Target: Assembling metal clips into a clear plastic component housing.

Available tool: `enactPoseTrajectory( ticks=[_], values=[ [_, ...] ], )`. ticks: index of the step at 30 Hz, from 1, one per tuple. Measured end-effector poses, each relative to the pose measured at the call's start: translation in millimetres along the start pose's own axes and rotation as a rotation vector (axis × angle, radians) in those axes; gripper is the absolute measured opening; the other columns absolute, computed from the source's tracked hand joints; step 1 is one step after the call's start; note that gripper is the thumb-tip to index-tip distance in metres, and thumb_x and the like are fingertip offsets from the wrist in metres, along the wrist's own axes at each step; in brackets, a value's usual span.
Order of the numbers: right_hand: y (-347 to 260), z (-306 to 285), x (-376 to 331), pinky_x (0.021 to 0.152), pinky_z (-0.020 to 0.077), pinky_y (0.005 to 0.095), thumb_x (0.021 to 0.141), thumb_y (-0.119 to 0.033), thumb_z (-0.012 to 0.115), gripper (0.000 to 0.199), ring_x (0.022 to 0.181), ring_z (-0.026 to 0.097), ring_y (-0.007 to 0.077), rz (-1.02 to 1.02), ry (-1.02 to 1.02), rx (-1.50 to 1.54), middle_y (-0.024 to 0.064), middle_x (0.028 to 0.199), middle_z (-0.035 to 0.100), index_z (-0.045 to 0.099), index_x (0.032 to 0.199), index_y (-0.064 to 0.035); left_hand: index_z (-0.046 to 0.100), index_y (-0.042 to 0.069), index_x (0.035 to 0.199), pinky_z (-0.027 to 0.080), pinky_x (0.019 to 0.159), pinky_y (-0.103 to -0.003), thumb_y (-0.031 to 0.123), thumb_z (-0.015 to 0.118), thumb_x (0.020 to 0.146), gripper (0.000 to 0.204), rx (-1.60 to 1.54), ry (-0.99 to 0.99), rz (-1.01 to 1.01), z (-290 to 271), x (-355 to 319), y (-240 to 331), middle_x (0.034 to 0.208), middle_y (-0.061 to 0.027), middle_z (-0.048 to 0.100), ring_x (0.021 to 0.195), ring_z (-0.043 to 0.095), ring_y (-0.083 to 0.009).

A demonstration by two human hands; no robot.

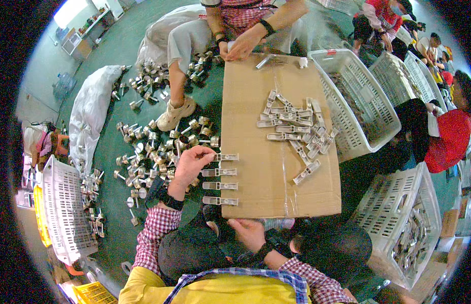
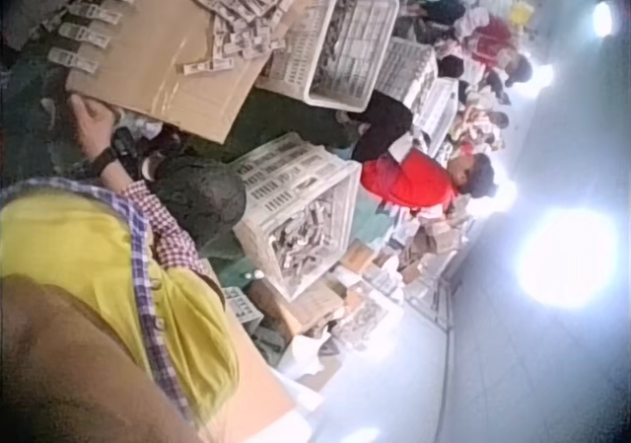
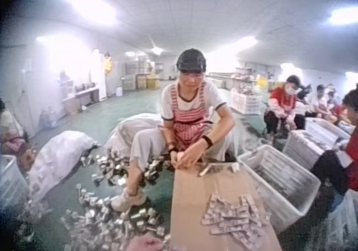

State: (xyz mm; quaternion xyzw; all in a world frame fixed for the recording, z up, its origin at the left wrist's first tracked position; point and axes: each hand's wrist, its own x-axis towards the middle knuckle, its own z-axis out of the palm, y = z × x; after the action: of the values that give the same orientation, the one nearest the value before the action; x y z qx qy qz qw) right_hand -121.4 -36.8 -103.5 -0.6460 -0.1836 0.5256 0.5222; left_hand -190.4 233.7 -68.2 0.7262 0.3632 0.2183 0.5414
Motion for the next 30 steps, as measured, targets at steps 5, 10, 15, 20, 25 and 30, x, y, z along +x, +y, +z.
enactPoseTrajectory(
  ticks=[5,10,15,20,25,30],
  values=[
    [-3,-1,0,0.075,0.0483,0.0224,0.09,-0.02,0.063,0.023,0.082,0.061,0.0079,0.05,-0.037,-0.069,0.0047,0.091,0.069,0.07,0.095,0.0014,0.067,0.001,0.094,0.045,0.067,-0.021,0.014,0.066,0.084,0.017,-0.046,0.014,-0.043,-4,-2,3,0.081,0.0015,0.064,0.073,0.055,-0.0058],
    [6,1,1,0.072,0.0488,0.0251,0.086,-0.034,0.065,0.032,0.077,0.062,0.0088,0.004,-0.017,-0.043,0.0055,0.086,0.071,0.071,0.098,-0.0048,0.068,0.002,0.093,0.045,0.064,-0.022,0.017,0.067,0.083,0.018,0.089,0.066,-0.021,-2,-3,5,0.078,0.0004,0.065,0.07,0.055,-0.006],
    [1,-1,1,0.073,0.049,0.0259,0.086,-0.035,0.065,0.034,0.08,0.062,0.0094,-0.003,-0.021,-0.105,0.006,0.087,0.071,0.07,0.097,-0.0035,0.068,0.002,0.092,0.045,0.062,-0.023,0.018,0.067,0.081,0.019,0.241,0.039,-0.017,-5,1,14,0.074,-0.0019,0.064,0.068,0.055,-0.0075],
    [5,1,2,0.082,0.0475,0.0246,0.085,-0.031,0.067,0.032,0.089,0.063,0.0116,0.127,-0.046,0.077,0.0069,0.097,0.07,0.07,0.099,-0.0028,0.066,0.003,0.098,0.049,0.07,-0.03,0.02,0.067,0.079,0.025,0.434,-0.046,0.028,-13,10,22,0.084,-0.0087,0.065,0.077,0.061,-0.0182],
    [-6,3,-1,0.086,0.0462,0.0239,0.086,-0.027,0.067,0.027,0.092,0.062,0.0102,0.072,-0.061,0.035,0.0048,0.1,0.07,0.07,0.102,-0.0055,0.067,0.006,0.093,0.049,0.072,-0.035,0.016,0.065,0.077,0.019,0.627,0.017,0.423,8,38,79,0.085,-0.0107,0.064,0.079,0.061,-0.0266],
    [-3,1,3,0.045,0.03,0.0186,0.087,-0.026,0.068,0.024,0.051,0.039,-0.0003,0.001,-0.063,0.06,-0.0098,0.065,0.055,0.071,0.1,-0.0062,0.066,0.008,0.08,0.046,0.068,-0.042,0.023,0.058,0.08,0.017,0.843,-0.191,0.739,103,80,88,0.081,-0.0086,0.062,0.079,0.06,-0.0303]
  ],
)
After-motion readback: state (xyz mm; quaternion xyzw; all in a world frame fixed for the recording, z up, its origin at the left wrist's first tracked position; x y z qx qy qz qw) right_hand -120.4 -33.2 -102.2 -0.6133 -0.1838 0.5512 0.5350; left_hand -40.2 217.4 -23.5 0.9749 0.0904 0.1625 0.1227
